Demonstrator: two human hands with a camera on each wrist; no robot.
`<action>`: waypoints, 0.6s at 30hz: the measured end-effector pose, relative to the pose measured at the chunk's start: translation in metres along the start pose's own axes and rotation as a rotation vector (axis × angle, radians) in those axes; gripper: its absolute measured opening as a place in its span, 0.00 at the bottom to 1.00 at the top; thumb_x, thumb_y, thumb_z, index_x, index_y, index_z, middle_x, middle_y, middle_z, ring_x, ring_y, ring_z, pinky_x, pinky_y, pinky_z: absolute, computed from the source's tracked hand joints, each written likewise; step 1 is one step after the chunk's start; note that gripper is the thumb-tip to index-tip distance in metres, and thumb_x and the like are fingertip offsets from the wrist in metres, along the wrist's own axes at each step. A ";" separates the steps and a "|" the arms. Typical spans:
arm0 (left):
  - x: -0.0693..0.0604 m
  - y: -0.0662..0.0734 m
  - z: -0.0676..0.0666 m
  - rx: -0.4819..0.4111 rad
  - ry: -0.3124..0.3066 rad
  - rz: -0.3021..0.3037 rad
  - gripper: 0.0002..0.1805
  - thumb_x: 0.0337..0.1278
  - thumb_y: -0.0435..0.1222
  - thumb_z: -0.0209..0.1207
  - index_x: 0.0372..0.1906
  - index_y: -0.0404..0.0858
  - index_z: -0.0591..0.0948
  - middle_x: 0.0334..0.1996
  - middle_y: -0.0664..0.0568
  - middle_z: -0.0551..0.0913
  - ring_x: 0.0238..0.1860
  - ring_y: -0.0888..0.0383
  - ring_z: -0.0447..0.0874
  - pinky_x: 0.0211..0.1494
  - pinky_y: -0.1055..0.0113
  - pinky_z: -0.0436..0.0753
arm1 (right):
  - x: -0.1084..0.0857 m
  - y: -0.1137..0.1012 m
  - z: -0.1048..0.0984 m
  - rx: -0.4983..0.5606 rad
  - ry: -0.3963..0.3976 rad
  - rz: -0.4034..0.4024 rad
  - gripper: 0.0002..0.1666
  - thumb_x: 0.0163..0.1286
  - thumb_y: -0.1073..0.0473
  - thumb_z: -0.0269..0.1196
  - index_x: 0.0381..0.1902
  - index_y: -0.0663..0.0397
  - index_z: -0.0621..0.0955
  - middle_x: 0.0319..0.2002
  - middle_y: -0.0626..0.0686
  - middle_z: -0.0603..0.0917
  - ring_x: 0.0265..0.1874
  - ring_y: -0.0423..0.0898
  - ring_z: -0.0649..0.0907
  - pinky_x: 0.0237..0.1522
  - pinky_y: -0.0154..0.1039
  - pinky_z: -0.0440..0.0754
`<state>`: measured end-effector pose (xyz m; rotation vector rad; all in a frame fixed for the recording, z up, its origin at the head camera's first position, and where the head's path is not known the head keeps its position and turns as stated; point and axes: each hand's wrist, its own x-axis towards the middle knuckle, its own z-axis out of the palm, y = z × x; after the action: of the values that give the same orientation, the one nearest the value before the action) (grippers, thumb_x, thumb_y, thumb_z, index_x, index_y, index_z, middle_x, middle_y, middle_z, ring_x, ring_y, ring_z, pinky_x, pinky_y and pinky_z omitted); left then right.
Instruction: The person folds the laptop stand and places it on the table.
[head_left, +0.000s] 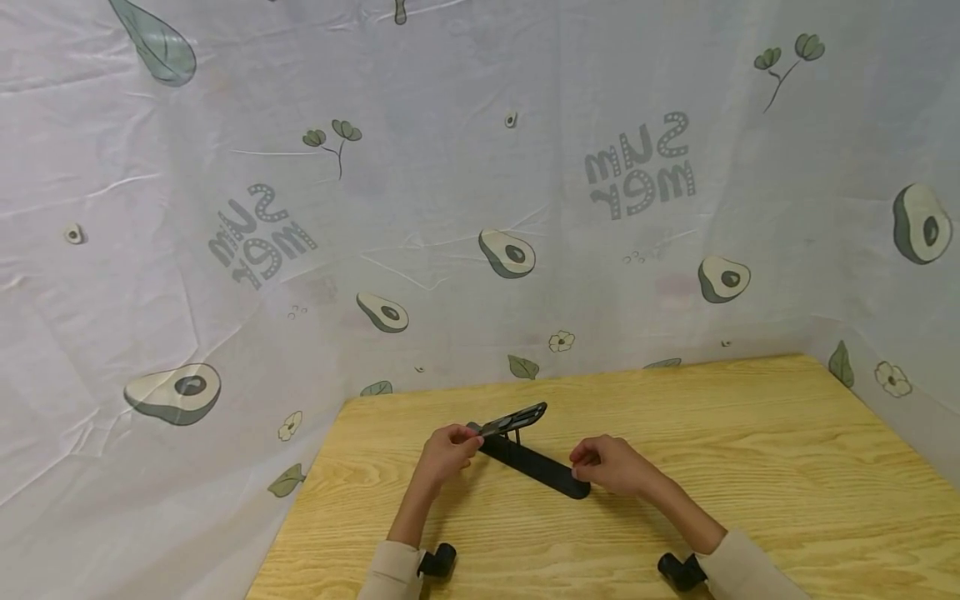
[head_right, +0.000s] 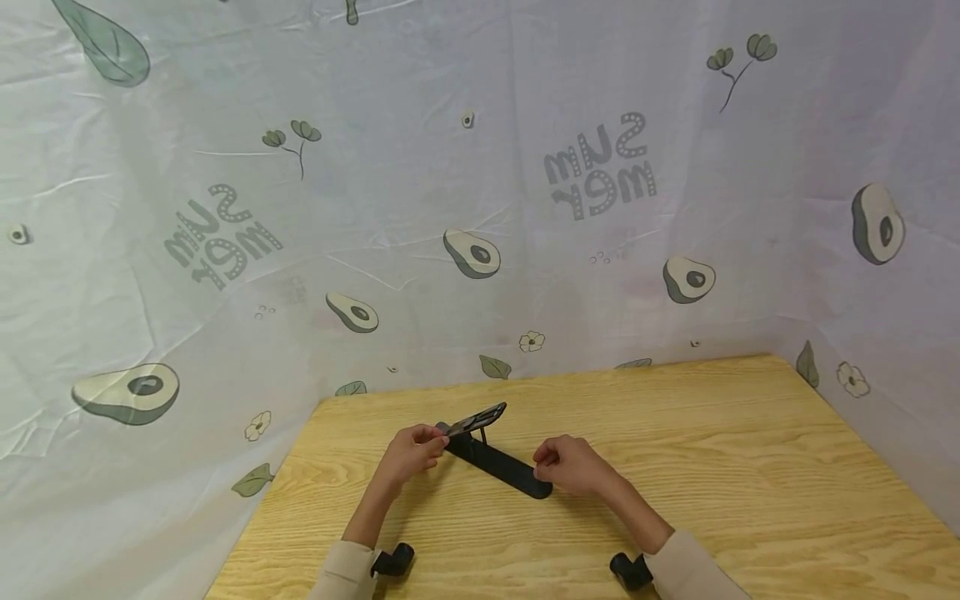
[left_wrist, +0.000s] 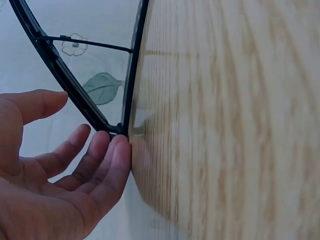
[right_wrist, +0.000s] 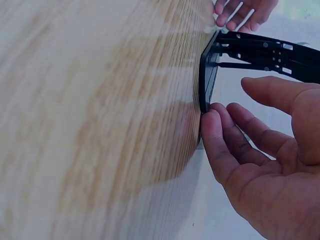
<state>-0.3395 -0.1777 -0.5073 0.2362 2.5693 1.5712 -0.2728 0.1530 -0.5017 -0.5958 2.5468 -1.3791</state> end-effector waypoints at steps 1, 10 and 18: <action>0.001 0.000 -0.001 -0.001 -0.002 -0.004 0.17 0.74 0.42 0.67 0.53 0.31 0.85 0.46 0.42 0.88 0.46 0.50 0.89 0.46 0.57 0.91 | 0.000 0.000 0.000 -0.002 -0.002 -0.004 0.18 0.78 0.61 0.66 0.55 0.72 0.83 0.44 0.56 0.89 0.42 0.46 0.86 0.41 0.34 0.85; 0.006 -0.001 -0.001 0.031 -0.029 0.001 0.17 0.73 0.40 0.66 0.54 0.31 0.85 0.45 0.42 0.88 0.41 0.51 0.88 0.41 0.60 0.90 | -0.001 0.001 0.000 0.011 -0.023 0.013 0.19 0.77 0.60 0.66 0.56 0.71 0.83 0.45 0.55 0.89 0.43 0.46 0.86 0.41 0.34 0.84; 0.015 0.002 0.004 -0.003 -0.067 0.019 0.17 0.73 0.38 0.66 0.56 0.29 0.84 0.47 0.38 0.88 0.38 0.52 0.87 0.33 0.65 0.82 | -0.005 -0.001 0.002 0.009 -0.015 0.019 0.17 0.76 0.60 0.67 0.54 0.69 0.84 0.43 0.53 0.89 0.41 0.45 0.85 0.38 0.35 0.84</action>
<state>-0.3535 -0.1703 -0.5080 0.3076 2.5212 1.5465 -0.2670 0.1532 -0.5019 -0.5764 2.5264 -1.3741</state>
